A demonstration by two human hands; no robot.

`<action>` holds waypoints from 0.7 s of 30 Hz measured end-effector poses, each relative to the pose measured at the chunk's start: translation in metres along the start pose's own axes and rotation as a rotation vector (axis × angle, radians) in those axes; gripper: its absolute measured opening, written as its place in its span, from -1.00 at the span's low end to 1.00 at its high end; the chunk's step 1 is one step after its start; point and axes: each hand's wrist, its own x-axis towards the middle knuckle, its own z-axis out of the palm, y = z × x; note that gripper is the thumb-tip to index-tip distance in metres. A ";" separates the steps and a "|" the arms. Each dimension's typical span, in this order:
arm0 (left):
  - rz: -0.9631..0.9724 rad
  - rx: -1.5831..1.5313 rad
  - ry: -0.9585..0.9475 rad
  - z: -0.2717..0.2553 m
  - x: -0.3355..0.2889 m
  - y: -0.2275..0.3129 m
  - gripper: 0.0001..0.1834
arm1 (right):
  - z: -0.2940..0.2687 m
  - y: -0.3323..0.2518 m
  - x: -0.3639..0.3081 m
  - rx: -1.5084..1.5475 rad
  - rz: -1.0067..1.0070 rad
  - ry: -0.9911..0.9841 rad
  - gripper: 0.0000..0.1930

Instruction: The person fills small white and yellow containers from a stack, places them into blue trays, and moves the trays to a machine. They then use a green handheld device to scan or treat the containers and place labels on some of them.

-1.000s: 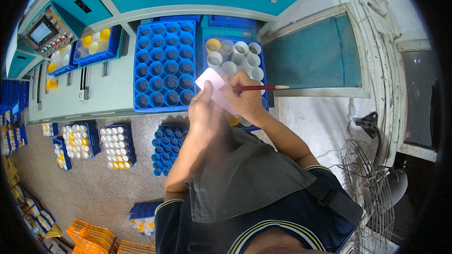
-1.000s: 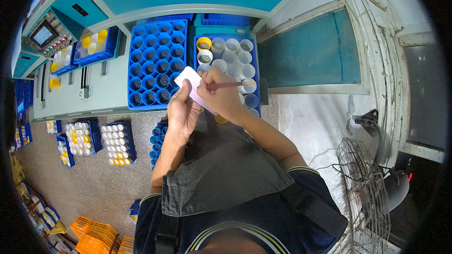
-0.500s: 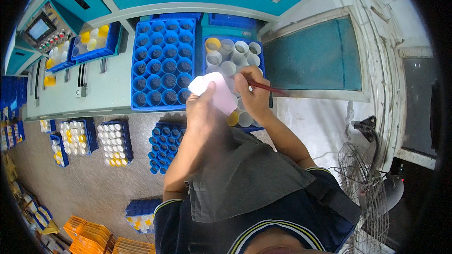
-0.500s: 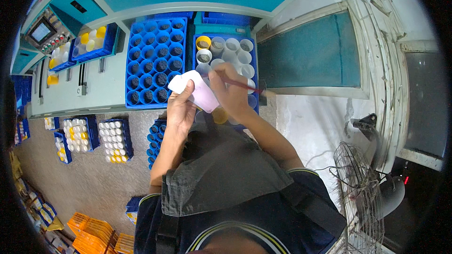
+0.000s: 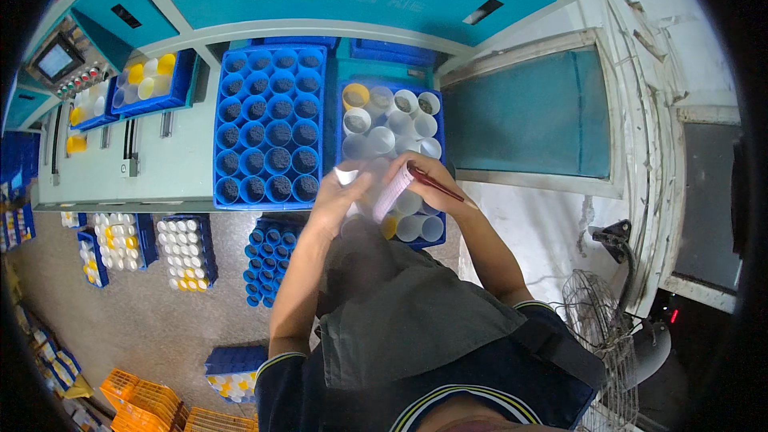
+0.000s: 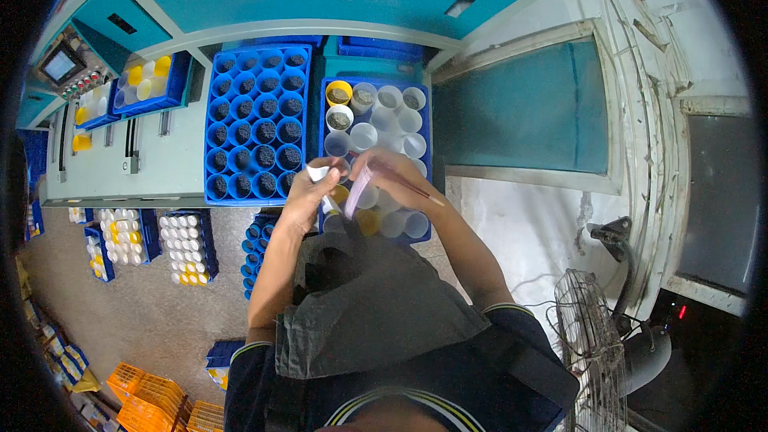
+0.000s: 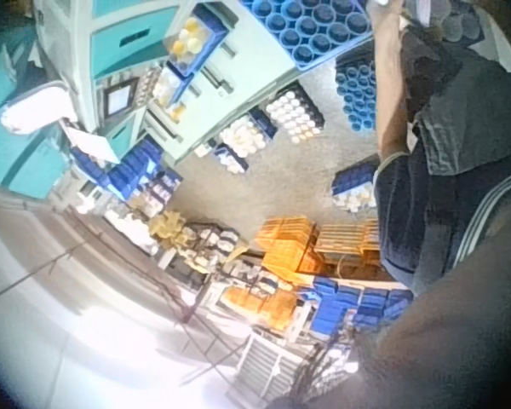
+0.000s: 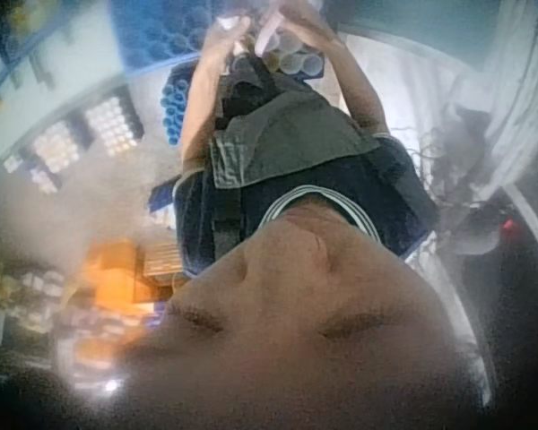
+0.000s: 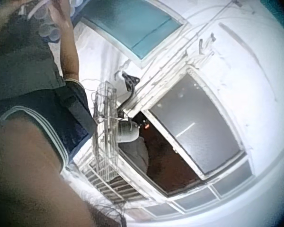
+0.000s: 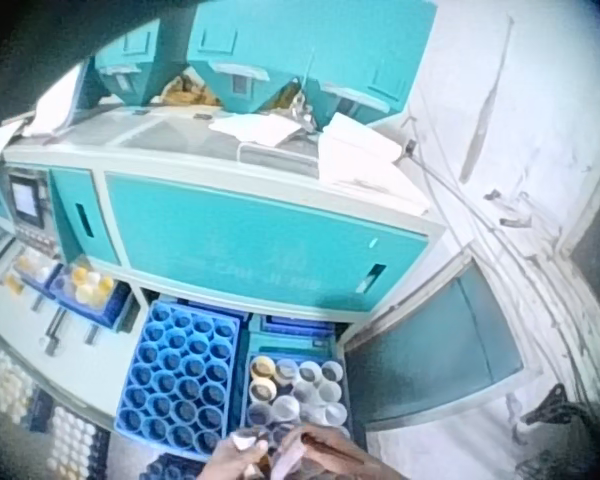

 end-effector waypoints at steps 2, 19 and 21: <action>-0.132 -0.050 -0.205 -0.001 0.011 0.001 -0.33 | -0.007 0.004 0.001 0.023 0.094 -0.008 -0.85; 0.618 1.062 0.386 0.001 0.139 -0.013 -0.75 | -0.088 0.083 0.074 -0.399 -0.002 0.435 -0.79; 0.776 1.346 0.360 -0.011 0.174 -0.016 -0.79 | -0.102 0.095 0.096 -0.448 -0.039 0.513 -0.74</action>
